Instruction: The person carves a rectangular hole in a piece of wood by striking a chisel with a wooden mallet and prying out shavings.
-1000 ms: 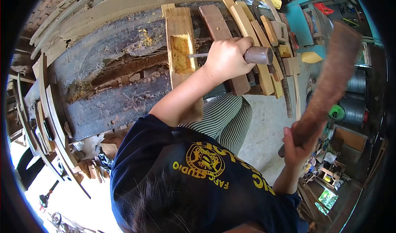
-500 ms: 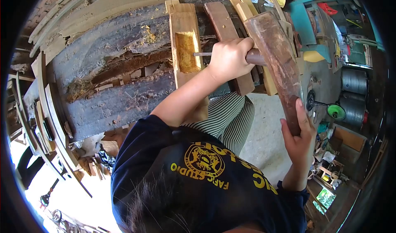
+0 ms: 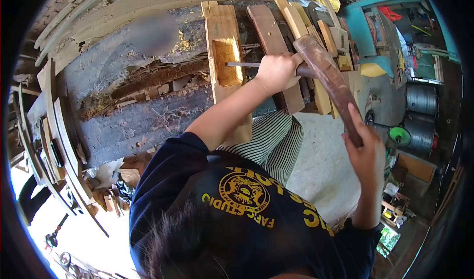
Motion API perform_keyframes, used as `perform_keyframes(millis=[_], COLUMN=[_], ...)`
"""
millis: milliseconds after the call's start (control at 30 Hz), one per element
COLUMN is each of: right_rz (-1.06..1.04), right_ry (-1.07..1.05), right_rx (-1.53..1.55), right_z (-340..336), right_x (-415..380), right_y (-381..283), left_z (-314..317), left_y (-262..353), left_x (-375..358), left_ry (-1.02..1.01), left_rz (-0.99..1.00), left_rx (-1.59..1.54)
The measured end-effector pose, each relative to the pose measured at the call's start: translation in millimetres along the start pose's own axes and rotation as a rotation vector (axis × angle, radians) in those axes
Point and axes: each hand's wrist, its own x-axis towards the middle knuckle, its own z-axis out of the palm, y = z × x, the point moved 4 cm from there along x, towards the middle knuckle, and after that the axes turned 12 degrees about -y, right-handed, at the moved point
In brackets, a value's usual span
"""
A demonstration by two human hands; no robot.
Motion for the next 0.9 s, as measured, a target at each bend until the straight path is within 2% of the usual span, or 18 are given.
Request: perform_keyframes(millis=[33,100,133,167,233,333,400,467,567,633,767,900], right_rz=[-0.013,-0.217,-0.3,-0.298,-0.264,-0.21,-0.173,-0.043,0.015,0.008,0.011,-0.05], right_ry=[0.007,0.28,0.379,0.381,0.525,0.549,0.561,0.556,0.535,0.535,0.497,0.479], right_rx=[-0.001,0.16,0.142,0.15,0.182,0.234,0.25,0.369,0.52,0.525,0.495,0.525], right_z=[4,8,7,10,13,31,39,46,52,53,50,48], right_x=[-1,-10,-13,-17,-30,-45,-51,-55,-58,-59,-58,-53], right_y=[1,-3,-5,-3,6,24,31,41,48,48,49,45], left_z=[-2,-5,-3,-1,-3,-13,-14,-11,-14,-26,-36,-54], left_y=[-2,-2,-1,-1,2,17,24,28,30,30,1,-1], left_x=[2,4,3,2,0,-10,-13,-15,-16,-16,-14,-20], left_ry=[0.009,0.045,0.039,0.101,0.164,0.311,0.337,0.394,0.458,0.495,0.557,0.642], left_rz=[-0.005,-0.025,-0.023,-0.019,-0.015,0.113,0.186,0.305,0.348,0.309,0.109,0.067], left_rx=[0.01,0.006,0.012,0.023,0.038,-0.027,-0.026,-0.024,-0.048,-0.079,-0.248,-0.368])
